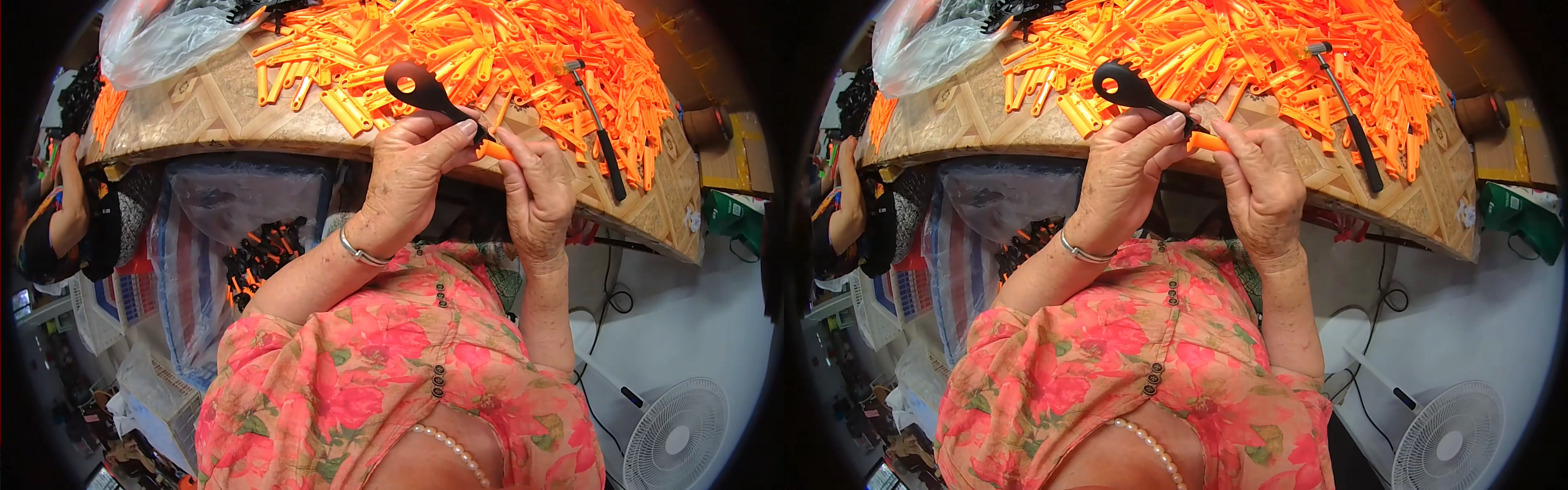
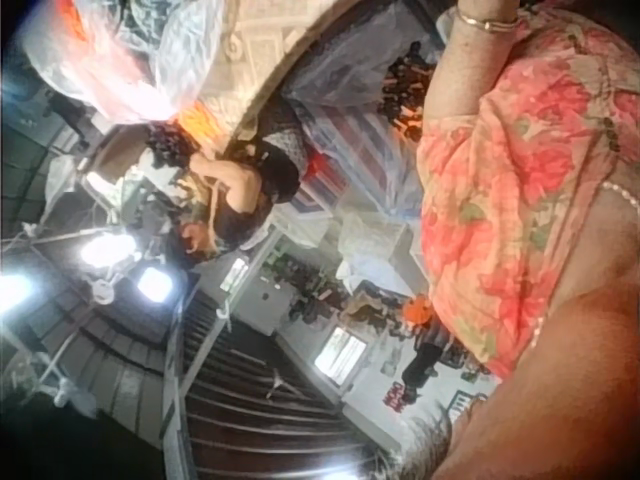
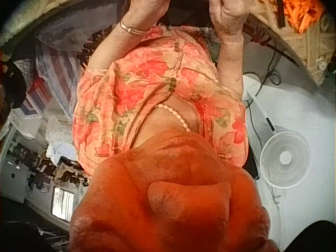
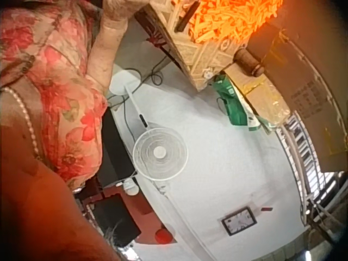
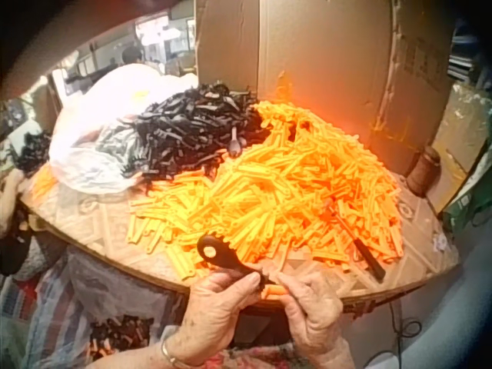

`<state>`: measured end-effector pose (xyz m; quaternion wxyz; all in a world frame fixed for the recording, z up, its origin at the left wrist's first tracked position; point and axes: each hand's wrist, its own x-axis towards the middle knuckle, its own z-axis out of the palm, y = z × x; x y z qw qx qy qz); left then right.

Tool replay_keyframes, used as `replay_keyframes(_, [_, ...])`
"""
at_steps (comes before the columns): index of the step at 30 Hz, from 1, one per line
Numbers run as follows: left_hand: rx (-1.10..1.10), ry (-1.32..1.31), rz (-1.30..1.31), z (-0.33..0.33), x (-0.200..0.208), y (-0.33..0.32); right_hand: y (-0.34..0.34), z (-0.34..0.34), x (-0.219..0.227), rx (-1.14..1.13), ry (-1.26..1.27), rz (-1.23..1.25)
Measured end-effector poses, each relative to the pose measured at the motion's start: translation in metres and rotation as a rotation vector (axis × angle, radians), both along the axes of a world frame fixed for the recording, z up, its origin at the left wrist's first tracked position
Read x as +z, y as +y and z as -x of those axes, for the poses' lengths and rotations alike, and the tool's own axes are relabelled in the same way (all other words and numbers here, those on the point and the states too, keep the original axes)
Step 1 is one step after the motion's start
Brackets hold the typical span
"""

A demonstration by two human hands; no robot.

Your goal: The person assembles orange plastic components by inserting them into a black plastic holder and tapping them with a hammer. The person repeatedly picks up orange pieces from a pile, fits them into the black holder, and uses a hammer to secure them before placing the finished unit aside.

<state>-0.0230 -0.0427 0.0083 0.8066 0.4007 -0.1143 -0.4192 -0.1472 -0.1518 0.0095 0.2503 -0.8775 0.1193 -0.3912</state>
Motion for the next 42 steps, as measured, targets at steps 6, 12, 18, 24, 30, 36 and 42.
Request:
replay_keyframes(6, [0.045,-0.095,0.002,0.005,-0.003,0.004,0.002,0.004,-0.010,0.113,0.052,-0.443])
replay_keyframes(12, [-0.119,-0.266,0.006,0.003,0.011,0.013,-0.002,0.014,-0.003,0.310,0.032,-0.828])
replay_keyframes(18, [-0.191,-0.155,0.016,0.000,0.000,0.014,0.004,0.019,0.000,0.231,0.078,-0.871])
replay_keyframes(24, [-0.181,0.202,0.065,0.003,-0.006,0.011,0.014,0.017,0.004,0.127,-0.003,-0.445])
replay_keyframes(30, [-0.166,0.160,0.054,0.004,-0.001,0.012,0.014,0.018,0.005,0.086,-0.024,-0.257])
replay_keyframes(36, [-0.067,-0.135,-0.014,0.013,0.003,0.011,0.013,0.018,0.003,0.105,-0.037,-0.255])
replay_keyframes(42, [-0.118,0.041,0.030,0.010,0.007,0.011,0.015,0.020,0.002,0.048,-0.095,-0.246])
